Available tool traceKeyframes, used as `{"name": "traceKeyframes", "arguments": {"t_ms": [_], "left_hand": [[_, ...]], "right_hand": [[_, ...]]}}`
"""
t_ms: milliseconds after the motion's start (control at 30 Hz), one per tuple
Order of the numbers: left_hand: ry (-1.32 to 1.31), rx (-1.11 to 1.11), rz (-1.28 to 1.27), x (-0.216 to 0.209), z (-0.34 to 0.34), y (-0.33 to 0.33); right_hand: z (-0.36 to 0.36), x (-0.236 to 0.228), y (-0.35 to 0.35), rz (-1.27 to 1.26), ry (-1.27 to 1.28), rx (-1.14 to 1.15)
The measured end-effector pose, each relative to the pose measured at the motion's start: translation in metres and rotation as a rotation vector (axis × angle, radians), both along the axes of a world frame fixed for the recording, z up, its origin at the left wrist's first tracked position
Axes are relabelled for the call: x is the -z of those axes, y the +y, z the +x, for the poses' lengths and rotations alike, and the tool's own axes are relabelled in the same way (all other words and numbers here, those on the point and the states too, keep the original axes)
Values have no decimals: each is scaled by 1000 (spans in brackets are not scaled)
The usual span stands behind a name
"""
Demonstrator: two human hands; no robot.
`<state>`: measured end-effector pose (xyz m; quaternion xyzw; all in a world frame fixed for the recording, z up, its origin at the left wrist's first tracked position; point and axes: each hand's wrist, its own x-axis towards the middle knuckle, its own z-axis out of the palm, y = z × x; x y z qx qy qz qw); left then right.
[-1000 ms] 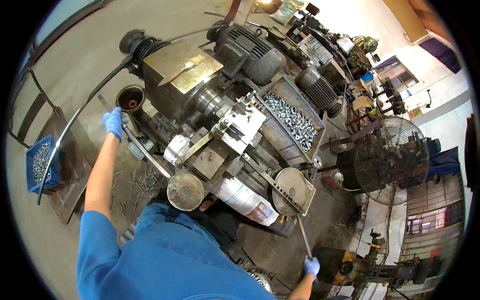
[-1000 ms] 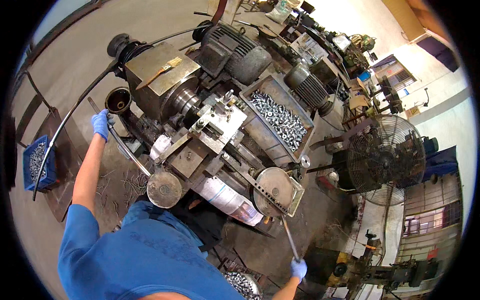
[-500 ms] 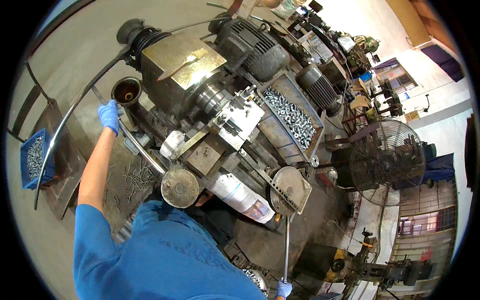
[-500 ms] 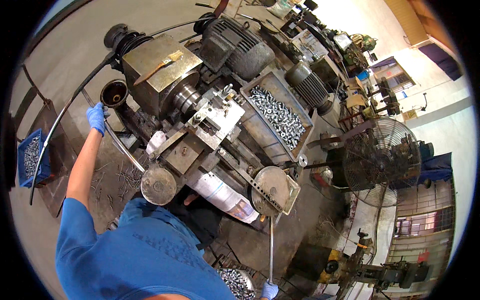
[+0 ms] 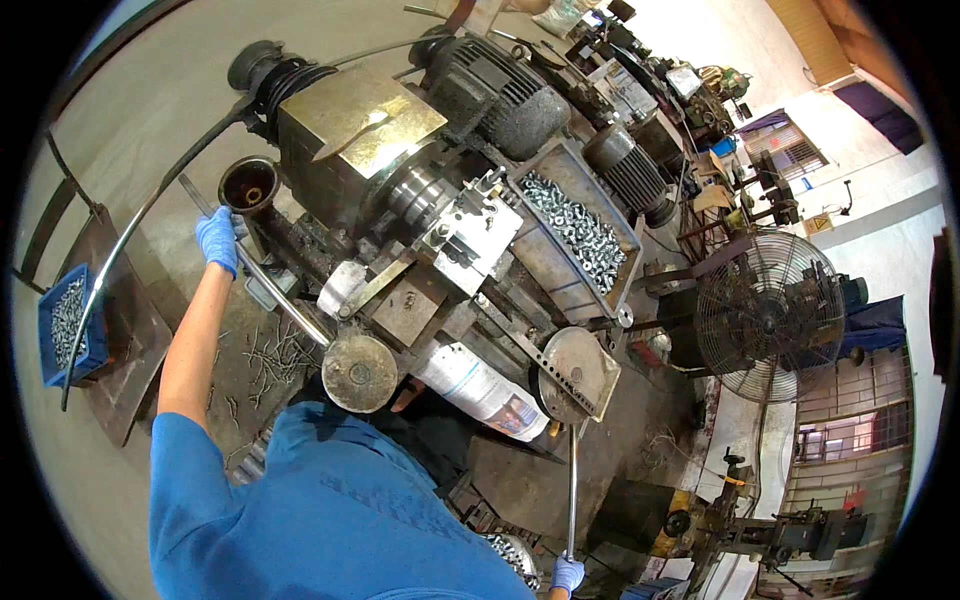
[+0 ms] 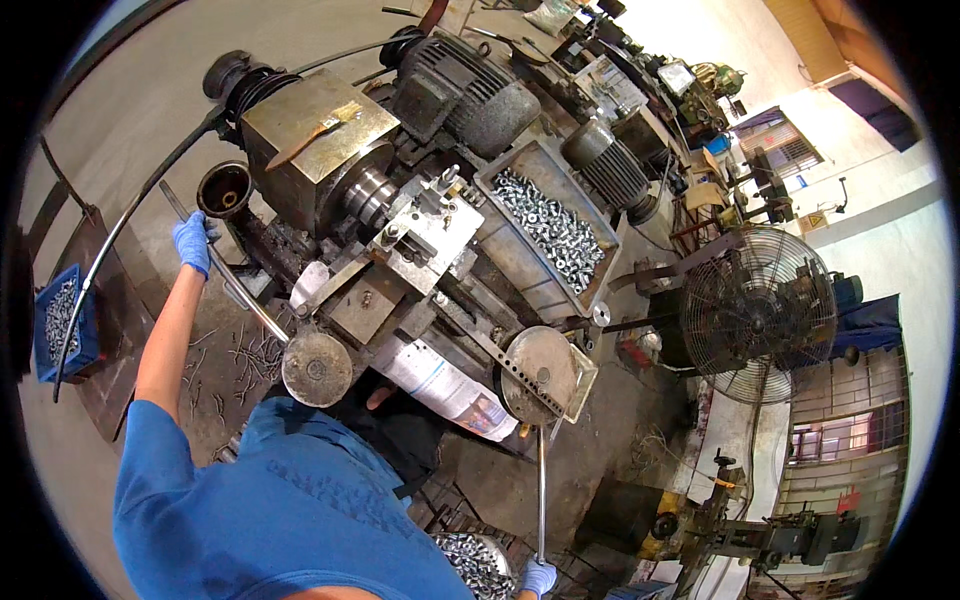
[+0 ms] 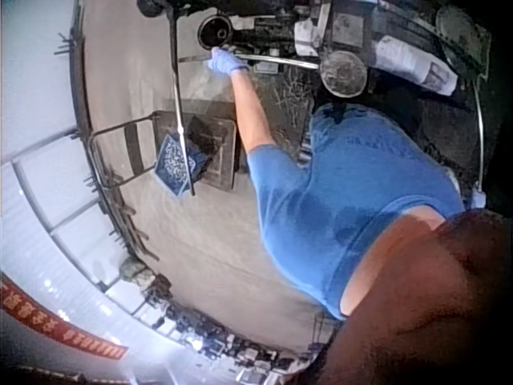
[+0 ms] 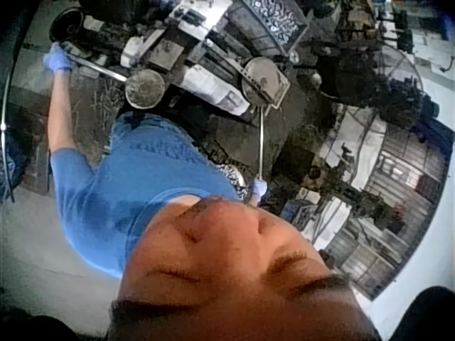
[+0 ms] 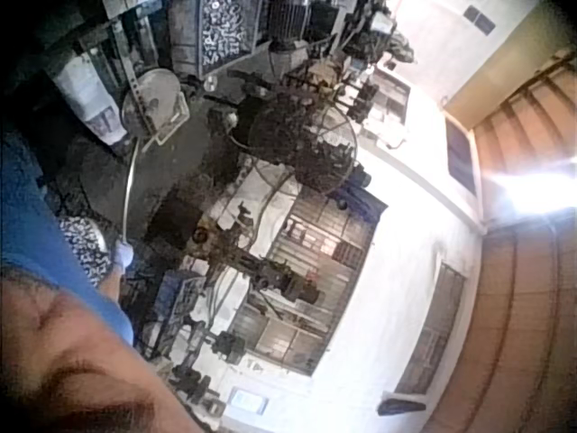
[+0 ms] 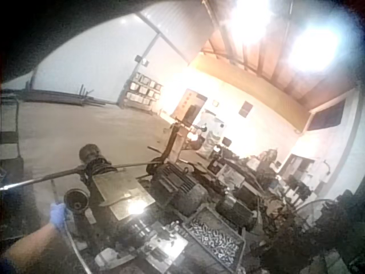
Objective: The person operates a metal forming machine, repeatedly inserting small metal pieces into the machine and using a long metal rod to push them through. The person collects the processed pieces into a nearby bin. A woman in a dress stands nearby, occasionally looking at her phone.
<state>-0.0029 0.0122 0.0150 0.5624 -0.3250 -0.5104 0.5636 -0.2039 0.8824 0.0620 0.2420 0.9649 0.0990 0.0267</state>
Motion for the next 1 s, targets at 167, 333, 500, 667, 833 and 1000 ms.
{"name": "traceKeyframes", "arguments": {"t_ms": [167, 333, 500, 667, 833, 1000], "left_hand": [[5, 21, 11, -7, -1, 3], [-14, 35, 14, -1, 1, -1], [-23, 37, 8, 3, 2, -4], [7, 41, -2, 5, 2, -5], [-23, 47, 10, 3, 2, -4], [38, 11, 26, -8, -2, 1]], "right_hand": [[1, 2, 3, -6, -40, 16], [3, 4, 3, 13, -36, 19], [7, 1, -2, 24, -33, 14], [7, 12, 7, 59, -21, 23], [10, 18, 18, 41, -8, 1], [11, 18, 15, 54, -23, 22]]}}
